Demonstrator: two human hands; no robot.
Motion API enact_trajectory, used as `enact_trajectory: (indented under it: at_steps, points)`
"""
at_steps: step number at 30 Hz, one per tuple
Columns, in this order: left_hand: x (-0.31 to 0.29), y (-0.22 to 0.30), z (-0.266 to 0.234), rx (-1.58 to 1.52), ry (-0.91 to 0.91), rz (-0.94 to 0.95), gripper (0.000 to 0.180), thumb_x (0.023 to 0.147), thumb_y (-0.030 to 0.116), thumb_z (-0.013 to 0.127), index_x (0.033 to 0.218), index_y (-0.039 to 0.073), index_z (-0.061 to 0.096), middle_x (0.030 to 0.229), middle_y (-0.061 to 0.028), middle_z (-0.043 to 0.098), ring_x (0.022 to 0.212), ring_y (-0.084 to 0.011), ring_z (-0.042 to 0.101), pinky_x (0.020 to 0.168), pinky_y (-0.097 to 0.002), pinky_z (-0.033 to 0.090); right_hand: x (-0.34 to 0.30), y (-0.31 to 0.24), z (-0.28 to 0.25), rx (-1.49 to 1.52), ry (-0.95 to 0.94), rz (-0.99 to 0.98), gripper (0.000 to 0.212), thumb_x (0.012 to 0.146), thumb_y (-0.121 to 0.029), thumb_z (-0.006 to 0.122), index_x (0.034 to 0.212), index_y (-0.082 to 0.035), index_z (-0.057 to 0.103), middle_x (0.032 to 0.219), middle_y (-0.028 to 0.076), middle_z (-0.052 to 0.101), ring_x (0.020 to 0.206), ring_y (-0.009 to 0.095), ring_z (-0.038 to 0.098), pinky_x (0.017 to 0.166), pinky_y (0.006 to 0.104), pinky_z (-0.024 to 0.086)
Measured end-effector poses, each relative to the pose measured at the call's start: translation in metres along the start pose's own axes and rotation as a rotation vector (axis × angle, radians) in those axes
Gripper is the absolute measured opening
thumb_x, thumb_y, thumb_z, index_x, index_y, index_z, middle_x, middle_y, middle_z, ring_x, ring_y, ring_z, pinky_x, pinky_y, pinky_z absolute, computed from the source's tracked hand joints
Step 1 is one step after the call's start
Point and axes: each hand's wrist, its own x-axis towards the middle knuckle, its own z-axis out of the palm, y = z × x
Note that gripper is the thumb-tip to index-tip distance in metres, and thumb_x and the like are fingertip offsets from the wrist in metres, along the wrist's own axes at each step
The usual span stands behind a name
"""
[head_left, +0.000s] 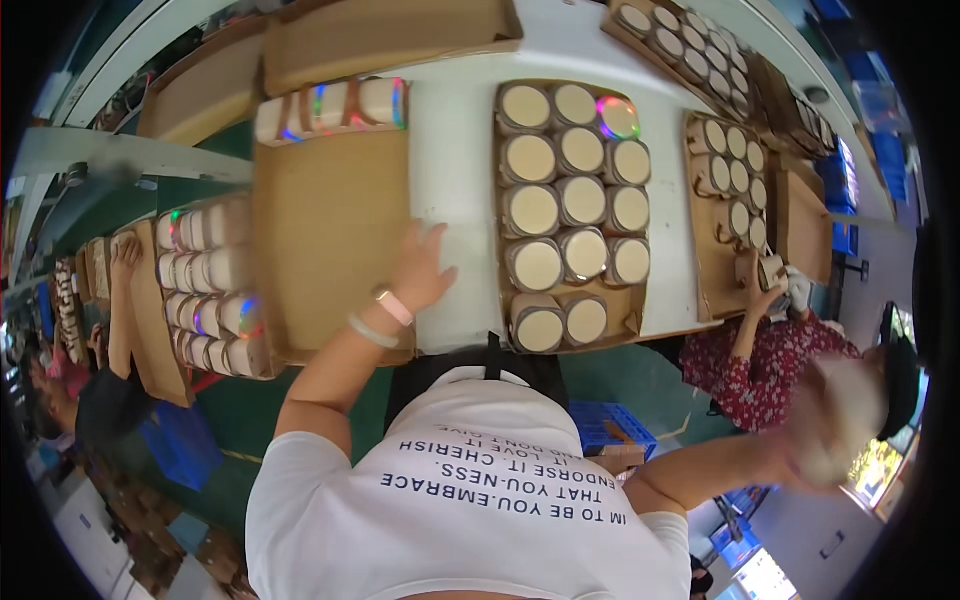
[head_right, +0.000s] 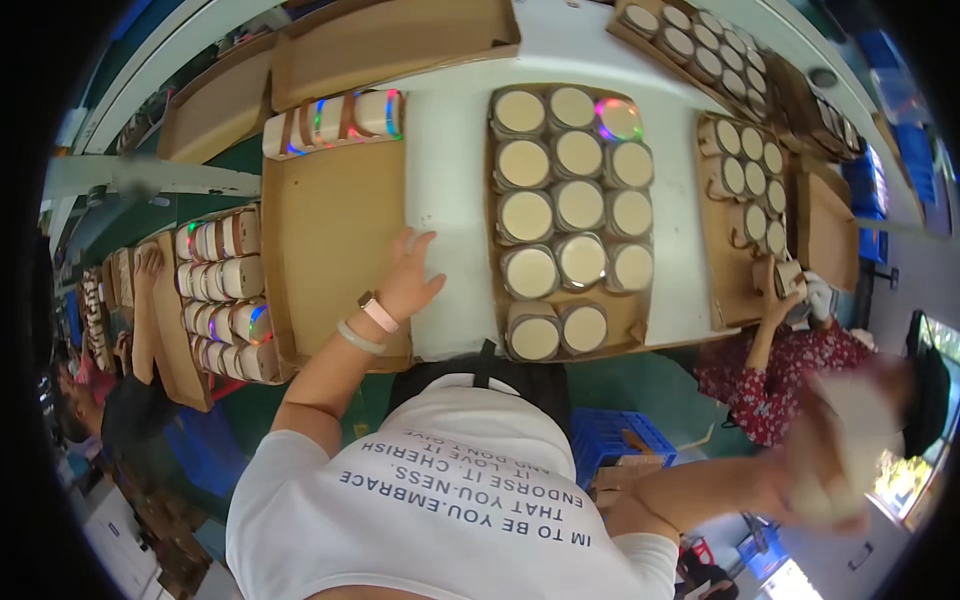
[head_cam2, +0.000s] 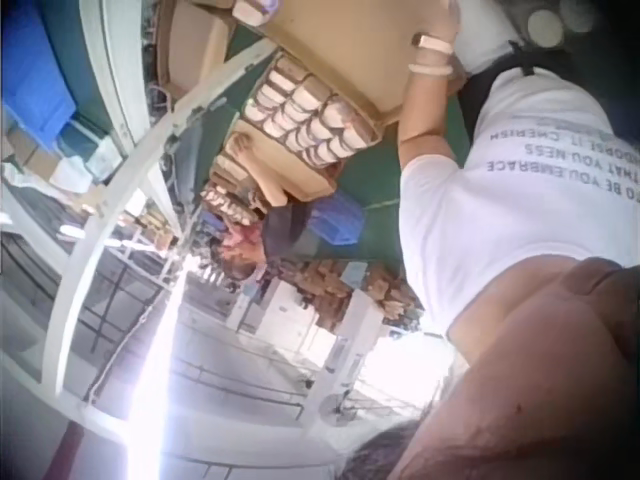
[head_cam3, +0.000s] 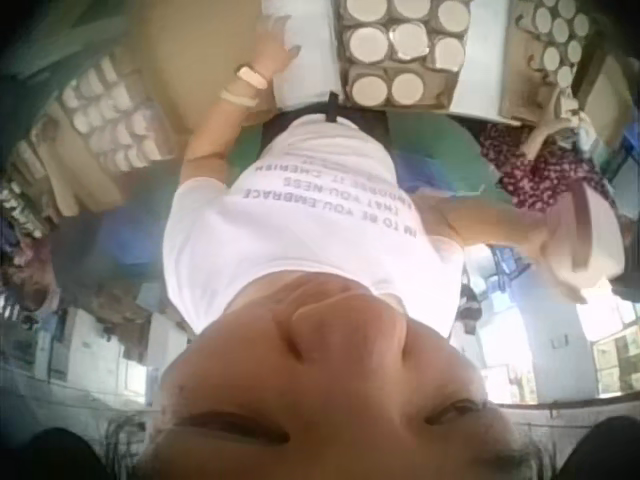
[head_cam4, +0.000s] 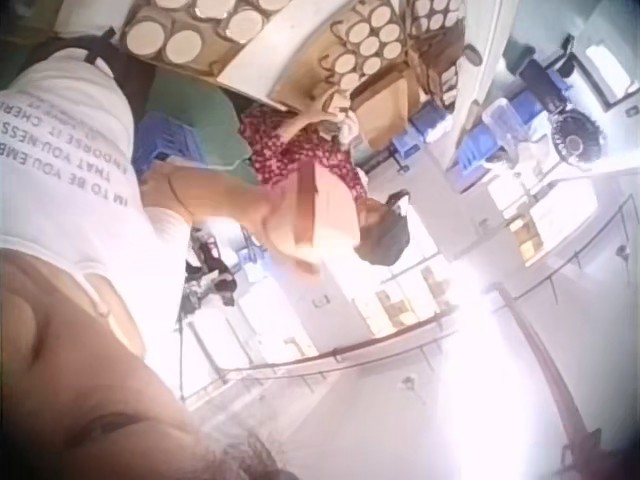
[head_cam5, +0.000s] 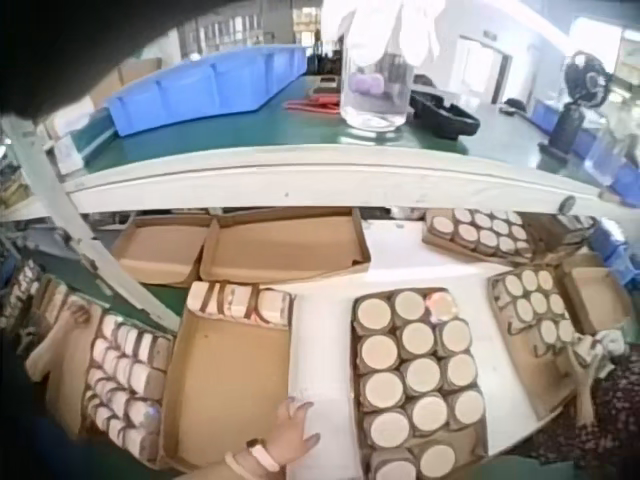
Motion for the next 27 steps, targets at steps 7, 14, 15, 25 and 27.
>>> enact_trajectory:
  at_steps: [7, 14, 15, 25, 27]
  points:
    - [-0.019, 0.044, 0.019, -0.008, 0.347, -0.055, 0.075, 0.073, 0.013, 0.069, 0.135, 0.0, 0.03, 0.133, -0.0291, 0.034, 0.123, -0.0454, 0.034, 0.103, -0.0482, 0.032, -0.005, 0.077, -0.079, 0.816, -0.024, -0.034, 0.049, 0.087, -0.026, 0.047, 0.124, 0.007, 0.045, 0.129, 0.02, 0.045, 0.12, 0.031, 0.043, 0.103, 0.0414, 0.032]
    - [0.018, 0.024, 0.112, -0.562, 0.277, -0.276, 0.075, 0.088, 0.022, 0.06, 0.144, 0.001, 0.016, 0.142, -0.0254, 0.031, 0.128, -0.0355, 0.037, 0.105, -0.0401, 0.033, -0.148, 0.258, -0.049, -0.907, -0.485, 0.181, 0.082, 0.061, -0.01, 0.069, 0.135, -0.003, 0.035, 0.123, 0.022, 0.041, 0.117, 0.036, 0.04, 0.102, 0.0454, 0.032]
    - [0.023, 0.023, 0.114, -0.562, 0.291, -0.289, 0.075, 0.088, 0.022, 0.06, 0.144, 0.001, 0.016, 0.142, -0.0254, 0.031, 0.128, -0.0355, 0.037, 0.105, -0.0401, 0.033, -0.152, 0.248, -0.052, -0.958, -0.698, 0.085, 0.079, 0.059, -0.011, 0.069, 0.131, -0.004, 0.038, 0.122, 0.021, 0.042, 0.115, 0.04, 0.038, 0.1, 0.0482, 0.032]
    - [0.053, 0.074, 0.195, -0.803, 0.379, -0.22, 0.06, 0.093, 0.017, 0.049, 0.141, -0.005, 0.021, 0.139, -0.0237, 0.037, 0.13, -0.0296, 0.036, 0.108, -0.0346, 0.029, -0.147, 0.235, -0.093, -0.923, -1.379, 0.095, 0.08, 0.051, -0.006, 0.071, 0.127, -0.012, 0.045, 0.124, 0.013, 0.043, 0.115, 0.038, 0.04, 0.095, 0.0505, 0.034]
    - [0.053, 0.102, 0.199, -0.662, 0.381, -0.19, 0.061, 0.092, 0.018, 0.05, 0.141, -0.006, 0.022, 0.14, -0.0253, 0.036, 0.131, -0.0306, 0.035, 0.109, -0.0356, 0.027, -0.138, 0.239, -0.108, -0.976, -1.386, 0.13, 0.081, 0.05, -0.004, 0.069, 0.128, -0.012, 0.045, 0.123, 0.014, 0.044, 0.116, 0.039, 0.04, 0.097, 0.0494, 0.035]
